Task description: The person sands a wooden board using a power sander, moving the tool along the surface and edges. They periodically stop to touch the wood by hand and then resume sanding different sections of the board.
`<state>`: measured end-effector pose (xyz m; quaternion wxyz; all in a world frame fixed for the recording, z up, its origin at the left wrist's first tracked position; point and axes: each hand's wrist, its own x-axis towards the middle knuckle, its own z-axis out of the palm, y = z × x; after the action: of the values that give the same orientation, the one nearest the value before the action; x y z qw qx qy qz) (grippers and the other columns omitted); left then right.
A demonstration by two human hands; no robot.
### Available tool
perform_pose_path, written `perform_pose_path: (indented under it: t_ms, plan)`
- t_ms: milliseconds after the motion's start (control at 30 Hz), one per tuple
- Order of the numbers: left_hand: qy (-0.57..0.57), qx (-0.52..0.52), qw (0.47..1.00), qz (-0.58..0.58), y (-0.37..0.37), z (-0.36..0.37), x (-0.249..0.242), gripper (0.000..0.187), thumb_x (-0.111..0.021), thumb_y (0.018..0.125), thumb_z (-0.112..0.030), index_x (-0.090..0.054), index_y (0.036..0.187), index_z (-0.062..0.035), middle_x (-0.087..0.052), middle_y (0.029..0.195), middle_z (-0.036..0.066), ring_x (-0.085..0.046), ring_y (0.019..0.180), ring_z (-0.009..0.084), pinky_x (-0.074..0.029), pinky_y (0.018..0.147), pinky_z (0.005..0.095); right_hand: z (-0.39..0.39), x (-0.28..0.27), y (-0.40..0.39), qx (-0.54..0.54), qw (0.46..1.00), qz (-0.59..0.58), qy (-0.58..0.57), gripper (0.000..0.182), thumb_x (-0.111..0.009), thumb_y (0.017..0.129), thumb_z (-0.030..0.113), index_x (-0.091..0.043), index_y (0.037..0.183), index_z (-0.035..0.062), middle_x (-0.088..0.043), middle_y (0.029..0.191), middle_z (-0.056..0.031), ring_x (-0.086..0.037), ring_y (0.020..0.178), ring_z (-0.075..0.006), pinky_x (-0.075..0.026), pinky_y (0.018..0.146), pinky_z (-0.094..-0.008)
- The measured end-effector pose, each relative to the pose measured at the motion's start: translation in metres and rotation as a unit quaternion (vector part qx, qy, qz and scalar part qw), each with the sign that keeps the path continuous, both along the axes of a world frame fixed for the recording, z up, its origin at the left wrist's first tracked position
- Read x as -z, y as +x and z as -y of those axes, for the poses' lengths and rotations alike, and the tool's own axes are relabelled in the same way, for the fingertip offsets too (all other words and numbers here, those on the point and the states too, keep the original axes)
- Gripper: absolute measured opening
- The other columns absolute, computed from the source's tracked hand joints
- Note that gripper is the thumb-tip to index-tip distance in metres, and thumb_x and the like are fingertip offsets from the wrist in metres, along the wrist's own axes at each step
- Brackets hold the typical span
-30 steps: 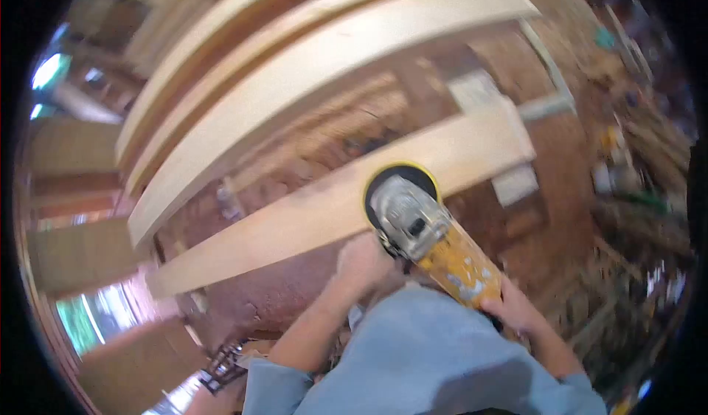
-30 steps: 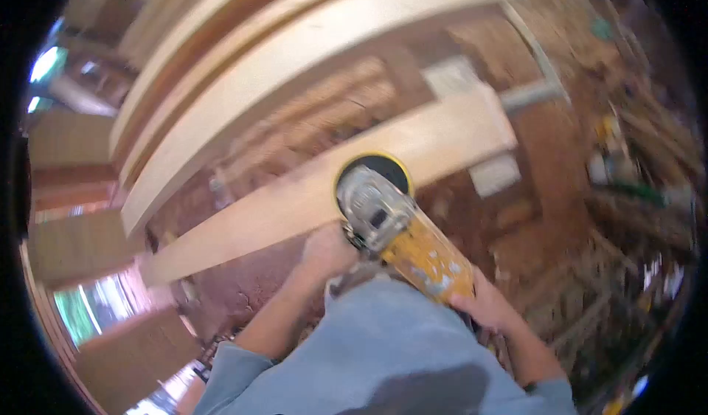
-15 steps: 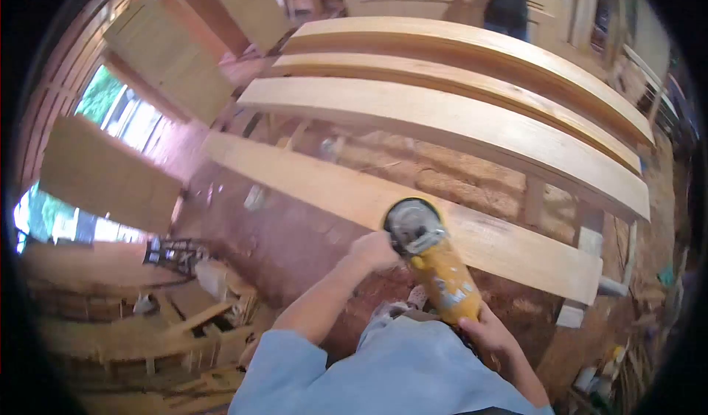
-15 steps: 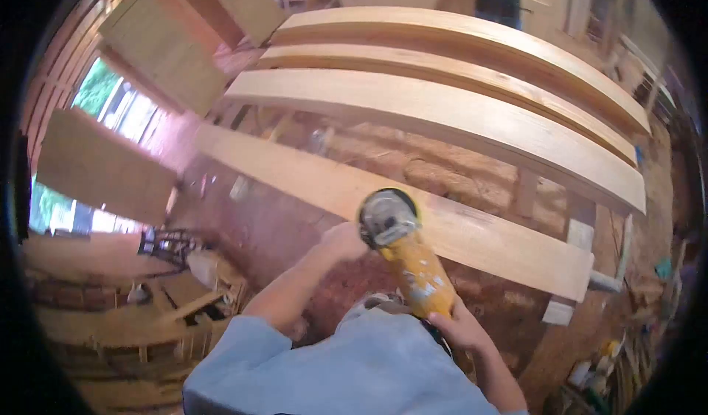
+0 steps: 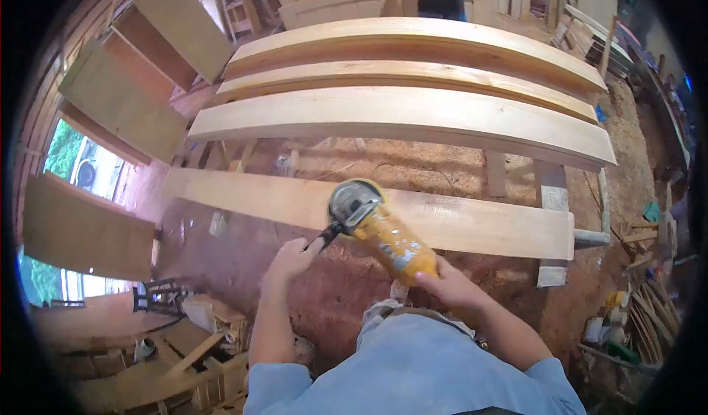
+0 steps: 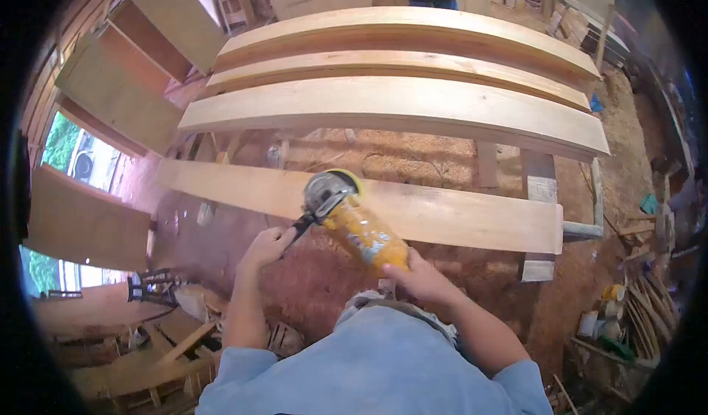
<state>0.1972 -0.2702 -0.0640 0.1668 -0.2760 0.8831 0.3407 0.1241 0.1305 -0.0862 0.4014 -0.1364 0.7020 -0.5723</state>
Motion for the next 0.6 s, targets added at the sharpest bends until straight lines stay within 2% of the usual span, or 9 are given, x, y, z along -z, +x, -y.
perform_pose_path:
  t_ms: [133, 200, 233, 300, 367, 433, 467, 533, 600]
  plan:
    - [-0.026, 0.0, 0.999, -0.026, -0.011, -0.084, -0.011, 0.059, -0.07, 0.091, -0.056, -0.073, 0.09, 0.0023, -0.073, 0.086, 0.02, -0.069, 0.077, 0.0331, -0.053, 0.072, 0.0411, -0.074, -0.05, 0.004, 0.025, 0.997, 0.051, 0.053, 0.079, -0.069, 0.099, 0.038, -0.032, 0.157, -0.0018, -0.057, 0.142, -0.0217, -0.054, 0.133, -0.0254, -0.044, 0.111, -0.0377]
    - [0.113, -0.095, 0.983, -0.105, -0.013, -0.123, -0.005, 0.042, -0.081, 0.087, -0.041, -0.074, 0.088, 0.0007, -0.073, 0.085, 0.012, -0.068, 0.075, 0.0198, -0.054, 0.069, 0.0345, -0.116, -0.046, 0.011, 0.049, 0.991, 0.116, 0.038, 0.077, -0.069, 0.098, 0.033, -0.031, 0.157, -0.0002, -0.054, 0.145, -0.021, -0.053, 0.134, -0.0263, -0.043, 0.113, -0.0398]
    - [0.116, -0.082, 0.985, -0.097, -0.013, -0.141, -0.002, 0.042, -0.081, 0.087, -0.041, -0.074, 0.088, 0.0007, -0.073, 0.085, 0.012, -0.068, 0.075, 0.0198, -0.054, 0.069, 0.0345, -0.13, -0.053, 0.019, 0.062, 0.99, 0.124, 0.039, 0.077, -0.069, 0.098, 0.033, -0.031, 0.157, -0.0002, -0.054, 0.145, -0.021, -0.053, 0.134, -0.0263, -0.043, 0.113, -0.0398]
    - [0.249, -0.149, 0.934, -0.21, -0.014, -0.175, 0.004, 0.03, -0.087, 0.083, -0.025, -0.074, 0.089, 0.0009, -0.072, 0.089, 0.007, -0.065, 0.08, 0.0117, -0.054, 0.073, 0.0292, -0.155, -0.076, 0.031, 0.083, 0.985, 0.065, 0.14, 0.078, -0.07, 0.096, 0.032, -0.032, 0.156, -0.0001, -0.056, 0.143, -0.0204, -0.054, 0.133, -0.0268, -0.043, 0.112, -0.0396]
    - [0.27, -0.154, 0.924, -0.225, -0.019, -0.215, 0.01, 0.03, -0.087, 0.082, -0.023, -0.074, 0.092, 0.0015, -0.073, 0.091, 0.007, -0.066, 0.082, 0.0123, -0.054, 0.075, 0.029, -0.199, -0.036, 0.053, 0.095, 0.983, 0.047, 0.15, 0.079, -0.072, 0.094, 0.032, -0.034, 0.155, -0.0002, -0.057, 0.142, -0.0204, -0.055, 0.133, -0.0278, -0.043, 0.112, -0.0399]
    - [0.276, -0.175, 0.911, -0.25, -0.028, -0.244, 0.007, 0.031, -0.087, 0.082, -0.021, -0.073, 0.095, 0.0022, -0.073, 0.093, 0.006, -0.066, 0.084, 0.0128, -0.054, 0.078, 0.0287, -0.224, -0.013, 0.065, 0.171, 0.984, 0.048, 0.011, 0.079, -0.074, 0.093, 0.033, -0.036, 0.153, -0.0009, -0.057, 0.141, -0.0209, -0.054, 0.133, -0.0285, -0.042, 0.112, -0.0402]
    - [0.247, -0.148, 0.928, -0.238, -0.033, -0.259, 0.003, 0.034, -0.088, 0.081, -0.022, -0.072, 0.098, 0.0024, -0.073, 0.094, 0.007, -0.066, 0.085, 0.0129, -0.054, 0.079, 0.0289, -0.235, -0.018, 0.066, 0.173, 0.984, 0.049, 0.007, 0.079, -0.074, 0.093, 0.033, -0.036, 0.153, -0.0009, -0.057, 0.141, -0.0209, -0.054, 0.133, -0.0285, -0.042, 0.112, -0.0402]
    - [0.207, -0.091, 0.949, -0.221, -0.044, -0.28, 0.003, 0.04, -0.09, 0.08, -0.024, -0.071, 0.103, 0.0024, -0.073, 0.094, 0.007, -0.066, 0.086, 0.0131, -0.054, 0.081, 0.0297, -0.251, -0.062, 0.068, 0.21, 0.948, 0.217, 0.097, 0.078, -0.074, 0.092, 0.031, -0.037, 0.153, -0.0016, -0.056, 0.144, -0.0199, -0.052, 0.135, -0.0279, -0.04, 0.115, -0.0399]
    - [0.234, -0.076, 0.947, -0.209, -0.051, -0.303, 0.006, 0.04, -0.09, 0.08, -0.024, -0.071, 0.103, 0.0027, -0.073, 0.093, 0.008, -0.066, 0.086, 0.0134, -0.054, 0.081, 0.0301, -0.283, -0.03, 0.092, 0.236, 0.957, 0.152, 0.077, 0.077, -0.074, 0.092, 0.03, -0.037, 0.152, -0.002, -0.055, 0.144, -0.0191, -0.052, 0.135, -0.0271, -0.04, 0.114, -0.0396]
